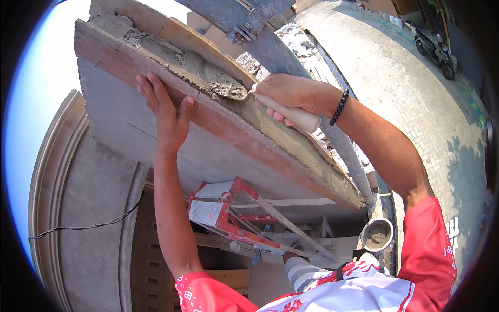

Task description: The person scoops cement from a bucket with a trowel and applies it to a concrete beam, smoothing the surface repeatedly. The person works on a ladder outdoors, repeatedly refilling the trowel and spreading the cement along the beam.

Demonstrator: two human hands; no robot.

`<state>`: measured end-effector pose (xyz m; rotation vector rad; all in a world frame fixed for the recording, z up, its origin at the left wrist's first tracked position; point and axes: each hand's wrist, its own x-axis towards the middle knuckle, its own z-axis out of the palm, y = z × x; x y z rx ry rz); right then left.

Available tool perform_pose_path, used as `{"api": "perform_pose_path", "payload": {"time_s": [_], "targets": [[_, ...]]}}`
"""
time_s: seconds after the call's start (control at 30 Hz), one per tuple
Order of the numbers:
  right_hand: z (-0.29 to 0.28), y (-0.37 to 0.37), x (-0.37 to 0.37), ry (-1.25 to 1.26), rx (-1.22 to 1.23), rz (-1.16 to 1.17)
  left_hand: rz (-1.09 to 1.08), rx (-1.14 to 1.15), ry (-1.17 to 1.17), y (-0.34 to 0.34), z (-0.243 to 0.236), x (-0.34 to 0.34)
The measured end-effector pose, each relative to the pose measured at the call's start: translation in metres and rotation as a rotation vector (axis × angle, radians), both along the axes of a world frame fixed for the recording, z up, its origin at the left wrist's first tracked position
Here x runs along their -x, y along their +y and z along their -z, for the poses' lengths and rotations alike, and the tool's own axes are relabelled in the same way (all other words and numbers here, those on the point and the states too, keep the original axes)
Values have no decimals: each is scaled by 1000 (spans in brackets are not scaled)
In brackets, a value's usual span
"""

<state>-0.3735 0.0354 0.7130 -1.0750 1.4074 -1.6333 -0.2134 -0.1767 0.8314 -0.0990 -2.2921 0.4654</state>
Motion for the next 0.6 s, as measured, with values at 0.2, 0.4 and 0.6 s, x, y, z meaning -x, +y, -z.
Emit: {"api": "perform_pose_path", "payload": {"time_s": [0.2, 0.4, 0.6], "targets": [[6, 5, 1, 21, -65, -17, -9, 33, -7, -2, -2, 0], [47, 27, -38, -295, -11, -44, -58, -22, -26, 1, -3, -4], [55, 22, -76, -704, 252, -133, -41, -26, -7, 0, -3, 1]]}}
